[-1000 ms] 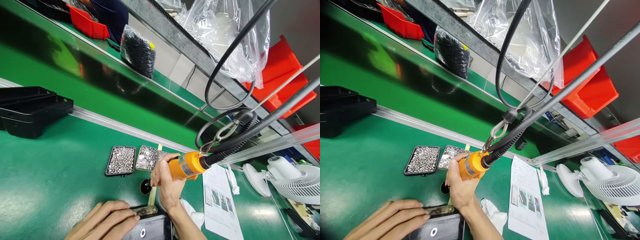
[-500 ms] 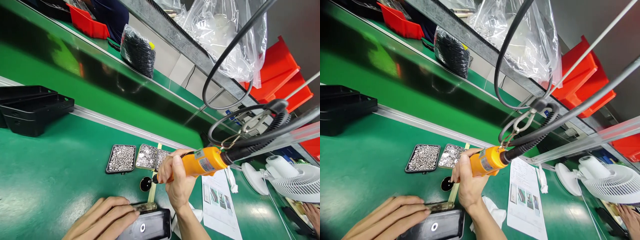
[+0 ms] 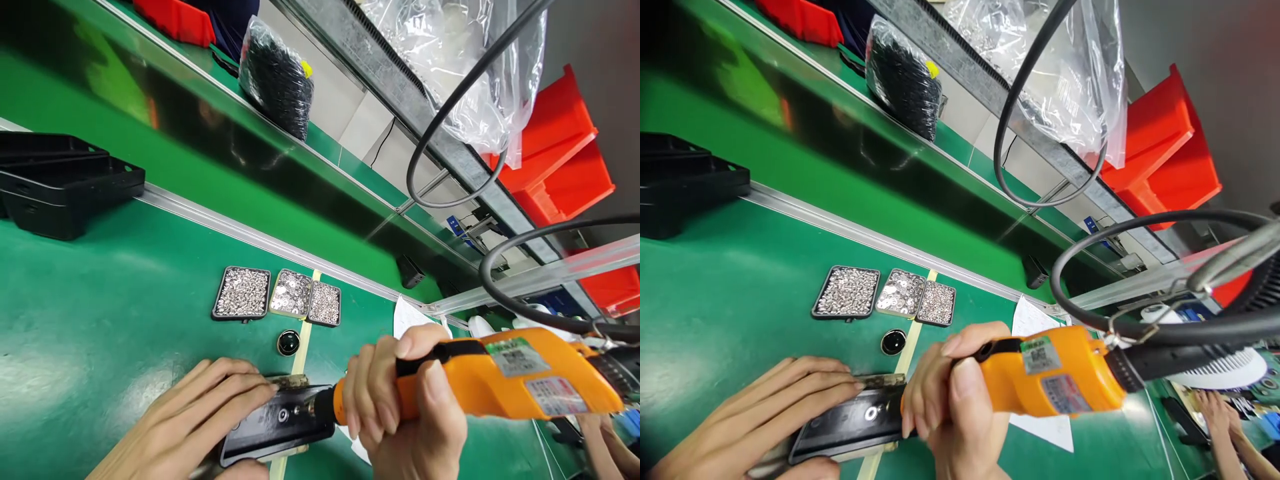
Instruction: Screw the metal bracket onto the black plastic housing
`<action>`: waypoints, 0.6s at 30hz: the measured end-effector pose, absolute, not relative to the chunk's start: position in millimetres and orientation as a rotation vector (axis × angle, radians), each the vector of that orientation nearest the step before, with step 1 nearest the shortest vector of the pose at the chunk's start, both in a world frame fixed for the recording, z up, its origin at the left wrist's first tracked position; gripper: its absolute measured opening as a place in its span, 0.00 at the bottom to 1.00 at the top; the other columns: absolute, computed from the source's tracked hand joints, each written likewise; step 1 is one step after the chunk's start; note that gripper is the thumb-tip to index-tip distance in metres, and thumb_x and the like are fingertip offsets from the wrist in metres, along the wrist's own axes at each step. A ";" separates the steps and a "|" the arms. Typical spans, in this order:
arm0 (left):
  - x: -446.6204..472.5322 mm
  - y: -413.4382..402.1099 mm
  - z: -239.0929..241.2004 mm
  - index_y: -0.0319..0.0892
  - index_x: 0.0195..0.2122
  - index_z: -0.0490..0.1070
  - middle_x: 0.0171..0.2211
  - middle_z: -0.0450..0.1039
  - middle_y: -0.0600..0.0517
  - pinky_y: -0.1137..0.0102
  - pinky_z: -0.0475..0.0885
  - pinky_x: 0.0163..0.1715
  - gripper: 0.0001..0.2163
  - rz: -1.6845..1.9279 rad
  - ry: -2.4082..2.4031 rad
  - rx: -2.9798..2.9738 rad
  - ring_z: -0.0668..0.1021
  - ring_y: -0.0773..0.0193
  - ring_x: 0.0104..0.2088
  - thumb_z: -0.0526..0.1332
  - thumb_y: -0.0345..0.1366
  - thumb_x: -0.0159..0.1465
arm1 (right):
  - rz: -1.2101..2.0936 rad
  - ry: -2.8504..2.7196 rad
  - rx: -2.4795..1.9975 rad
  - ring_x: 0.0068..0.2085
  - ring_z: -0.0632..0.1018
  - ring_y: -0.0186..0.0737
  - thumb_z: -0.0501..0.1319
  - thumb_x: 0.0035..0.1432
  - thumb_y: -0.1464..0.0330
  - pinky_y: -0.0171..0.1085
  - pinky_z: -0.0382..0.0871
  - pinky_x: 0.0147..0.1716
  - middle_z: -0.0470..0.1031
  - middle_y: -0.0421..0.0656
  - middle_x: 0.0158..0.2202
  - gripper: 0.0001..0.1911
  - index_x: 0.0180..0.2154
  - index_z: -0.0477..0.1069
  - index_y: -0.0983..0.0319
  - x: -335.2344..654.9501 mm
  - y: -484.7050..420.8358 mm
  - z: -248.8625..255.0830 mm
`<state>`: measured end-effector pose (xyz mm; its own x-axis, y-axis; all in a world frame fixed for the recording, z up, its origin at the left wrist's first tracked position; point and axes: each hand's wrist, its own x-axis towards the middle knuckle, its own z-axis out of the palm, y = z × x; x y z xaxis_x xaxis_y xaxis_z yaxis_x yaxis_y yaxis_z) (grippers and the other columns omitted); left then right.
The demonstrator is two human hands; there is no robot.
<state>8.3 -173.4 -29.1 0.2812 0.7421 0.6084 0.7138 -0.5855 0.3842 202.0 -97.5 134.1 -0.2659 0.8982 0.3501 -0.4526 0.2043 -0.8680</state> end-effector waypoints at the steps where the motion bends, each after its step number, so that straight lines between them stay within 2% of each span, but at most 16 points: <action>1: 8.8 -173.7 -29.6 0.42 0.64 0.72 0.59 0.81 0.47 0.58 0.74 0.64 0.31 1.193 1.420 2.483 0.79 0.52 0.62 0.71 0.55 0.66 | 1.405 -1.254 -0.486 0.18 0.56 0.29 0.58 0.78 0.61 0.24 0.65 0.19 0.54 0.29 0.21 0.07 0.48 0.75 0.51 201.9 -99.5 130.2; 7: 10.6 -175.6 -30.5 0.44 0.67 0.71 0.62 0.80 0.50 0.59 0.69 0.67 0.30 1.167 1.420 2.465 0.77 0.53 0.64 0.70 0.53 0.68 | 1.371 -1.299 -0.465 0.18 0.56 0.28 0.57 0.79 0.61 0.24 0.58 0.17 0.54 0.29 0.22 0.06 0.49 0.72 0.50 201.3 -106.7 110.7; 11: 11.0 -177.2 -30.8 0.46 0.68 0.69 0.62 0.80 0.53 0.57 0.65 0.69 0.31 1.144 1.431 2.466 0.76 0.53 0.65 0.70 0.54 0.68 | 1.361 -1.324 -0.499 0.18 0.56 0.29 0.55 0.80 0.60 0.26 0.59 0.17 0.56 0.30 0.22 0.08 0.50 0.71 0.51 204.2 -108.0 107.6; 18: 9.4 -178.0 -26.2 0.47 0.67 0.69 0.62 0.80 0.56 0.62 0.54 0.74 0.30 1.127 1.421 2.454 0.76 0.58 0.64 0.68 0.56 0.69 | 1.301 -1.338 -0.434 0.17 0.55 0.28 0.56 0.79 0.62 0.24 0.55 0.14 0.53 0.29 0.22 0.06 0.50 0.71 0.52 193.3 -105.6 104.1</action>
<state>9.4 -178.0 -26.2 0.2945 0.7808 0.5510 0.7143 -0.5628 0.4159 193.3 -105.6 104.1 -0.2701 0.8505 0.4513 -0.4271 0.3143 -0.8478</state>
